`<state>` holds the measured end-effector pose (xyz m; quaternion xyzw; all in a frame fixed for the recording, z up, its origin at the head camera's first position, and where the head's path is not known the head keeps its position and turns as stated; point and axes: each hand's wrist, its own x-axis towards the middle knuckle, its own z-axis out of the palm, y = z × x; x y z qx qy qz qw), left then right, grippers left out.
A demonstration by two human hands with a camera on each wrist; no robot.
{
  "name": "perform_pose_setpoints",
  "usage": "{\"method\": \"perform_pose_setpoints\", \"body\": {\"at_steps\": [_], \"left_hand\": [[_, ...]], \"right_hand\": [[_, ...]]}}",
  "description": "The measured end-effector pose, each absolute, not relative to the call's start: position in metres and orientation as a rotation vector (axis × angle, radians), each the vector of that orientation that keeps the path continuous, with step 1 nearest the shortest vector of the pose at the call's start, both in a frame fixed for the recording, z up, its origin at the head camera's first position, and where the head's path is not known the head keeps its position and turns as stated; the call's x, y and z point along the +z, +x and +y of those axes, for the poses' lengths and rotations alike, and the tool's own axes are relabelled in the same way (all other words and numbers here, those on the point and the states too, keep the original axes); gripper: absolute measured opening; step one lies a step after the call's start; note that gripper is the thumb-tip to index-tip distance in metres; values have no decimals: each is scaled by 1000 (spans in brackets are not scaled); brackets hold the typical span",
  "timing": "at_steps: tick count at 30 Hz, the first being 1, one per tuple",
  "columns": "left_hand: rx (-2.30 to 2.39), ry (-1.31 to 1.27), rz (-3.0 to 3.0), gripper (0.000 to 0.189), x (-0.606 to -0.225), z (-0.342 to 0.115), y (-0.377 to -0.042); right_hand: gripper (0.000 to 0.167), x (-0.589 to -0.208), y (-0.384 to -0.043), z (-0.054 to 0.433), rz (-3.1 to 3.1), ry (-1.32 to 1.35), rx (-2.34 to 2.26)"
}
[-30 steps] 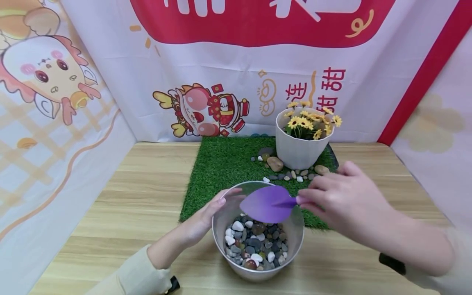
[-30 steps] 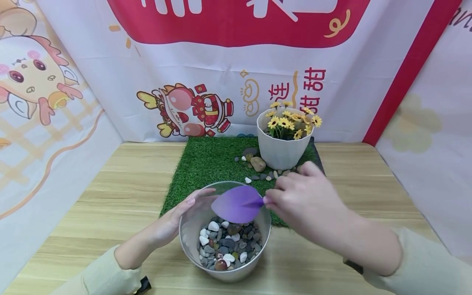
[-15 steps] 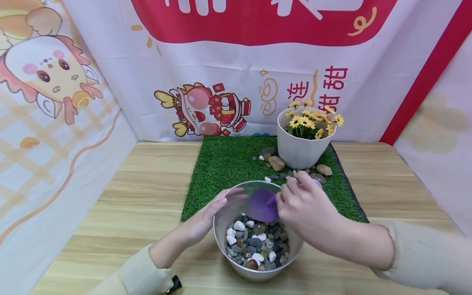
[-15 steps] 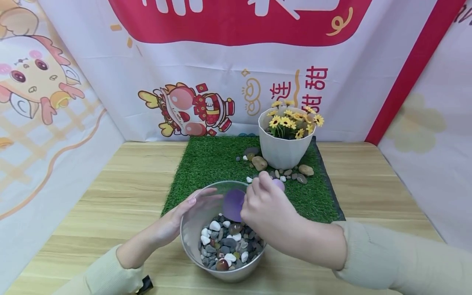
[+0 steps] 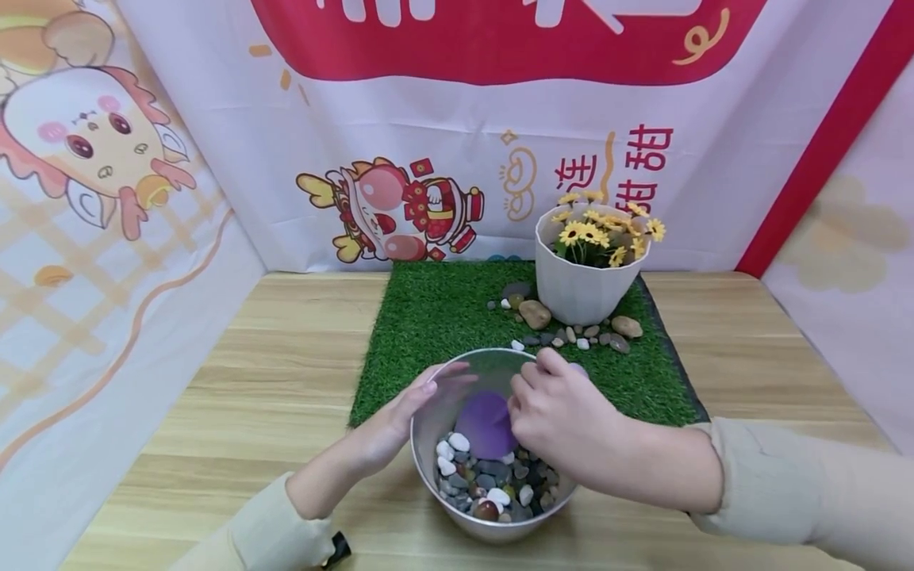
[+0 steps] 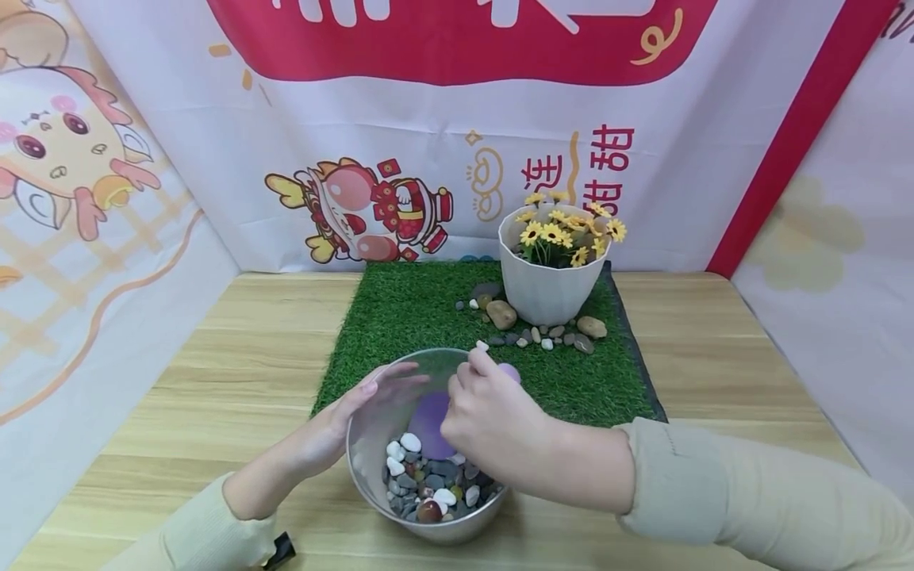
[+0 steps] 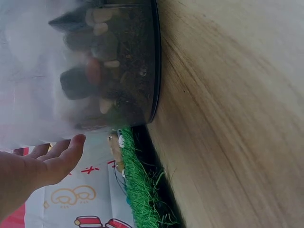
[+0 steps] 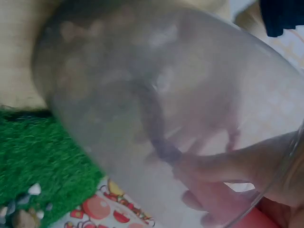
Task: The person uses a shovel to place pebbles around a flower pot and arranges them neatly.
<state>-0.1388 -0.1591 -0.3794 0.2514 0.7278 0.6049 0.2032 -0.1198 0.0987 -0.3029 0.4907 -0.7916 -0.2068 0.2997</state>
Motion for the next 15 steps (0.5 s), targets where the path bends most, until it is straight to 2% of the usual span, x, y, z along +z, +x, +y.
{"method": "perform_pose_setpoints", "body": {"at_steps": [10, 15], "left_hand": [[1682, 713, 2026, 59, -379, -161, -140], [1675, 721, 2014, 58, -377, -161, -141]], "right_hand": [[18, -305, -139, 98, -2181, 1326, -437], [16, -300, -130, 96, -2202, 1353, -473]]}}
